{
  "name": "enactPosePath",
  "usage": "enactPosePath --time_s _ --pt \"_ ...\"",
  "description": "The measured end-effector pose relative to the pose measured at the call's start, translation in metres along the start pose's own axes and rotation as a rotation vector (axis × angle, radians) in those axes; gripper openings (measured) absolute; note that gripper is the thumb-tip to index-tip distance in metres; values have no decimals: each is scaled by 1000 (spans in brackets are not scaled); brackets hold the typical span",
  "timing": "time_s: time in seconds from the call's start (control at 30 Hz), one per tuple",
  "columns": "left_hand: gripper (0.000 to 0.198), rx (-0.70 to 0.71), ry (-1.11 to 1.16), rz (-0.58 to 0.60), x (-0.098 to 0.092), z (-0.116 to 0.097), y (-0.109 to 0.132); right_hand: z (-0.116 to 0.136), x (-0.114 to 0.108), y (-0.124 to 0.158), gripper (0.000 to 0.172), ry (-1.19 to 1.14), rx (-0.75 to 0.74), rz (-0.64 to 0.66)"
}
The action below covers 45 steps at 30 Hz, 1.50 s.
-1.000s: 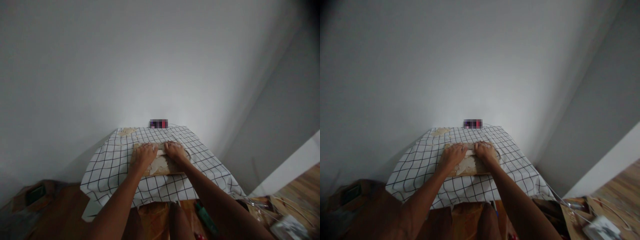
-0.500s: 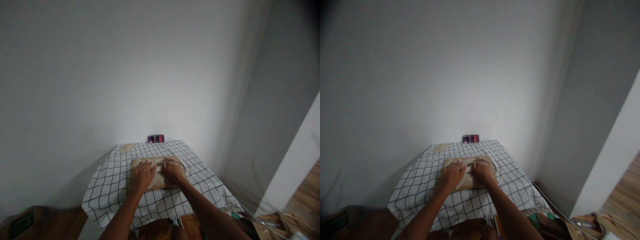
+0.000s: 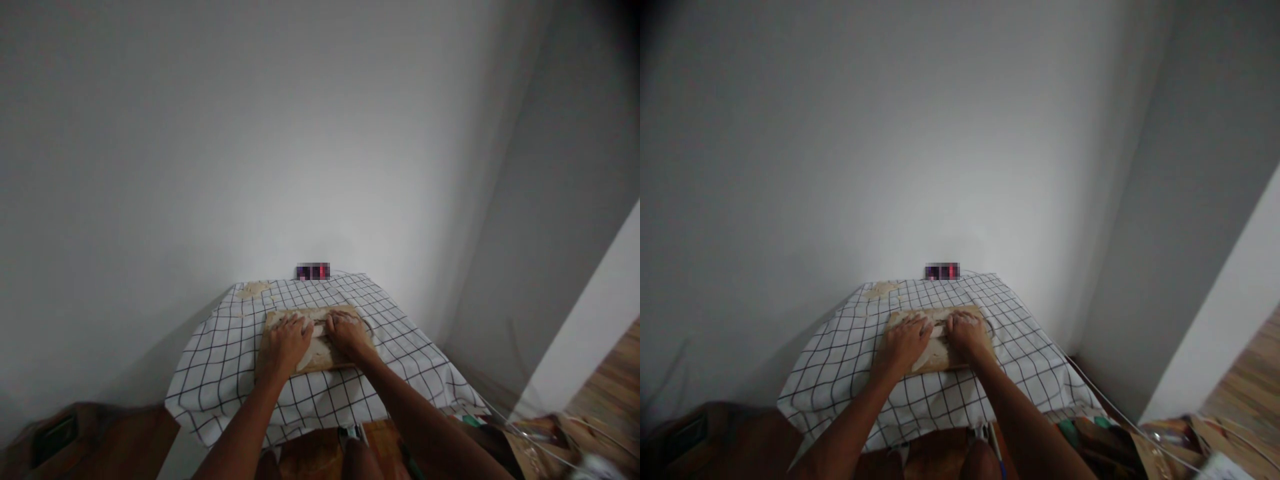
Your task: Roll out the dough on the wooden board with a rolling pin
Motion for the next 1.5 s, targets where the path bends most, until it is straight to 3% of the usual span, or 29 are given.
enactPosePath --time_s 0.23,0.5,0.9,1.2,1.5 --pt "39 26 -3 -13 0 -2 -15 -6 11 -17 46 20 -70 -23" --pt "42 46 -3 -41 5 -2 -23 -5 10 -22 46 70 -84 57" --pt "38 21 17 -22 -5 -2 -6 -1 9 -9 45 -7 -46 23" --pt "40 4 2 -10 -8 -3 4 9 -11 6 45 -11 -24 61" --pt "44 14 -23 23 -4 -2 -3 1 0 -3 48 -24 10 22"
Point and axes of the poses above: each hand's wrist, its own y-axis away from the middle knuckle, its own x-axis out of the palm, z = x × y, the point moved 6 cm from there along -y, towards the middle knuckle, and after that the axes turned 8 degrees about -x, right-handed, at the moved point
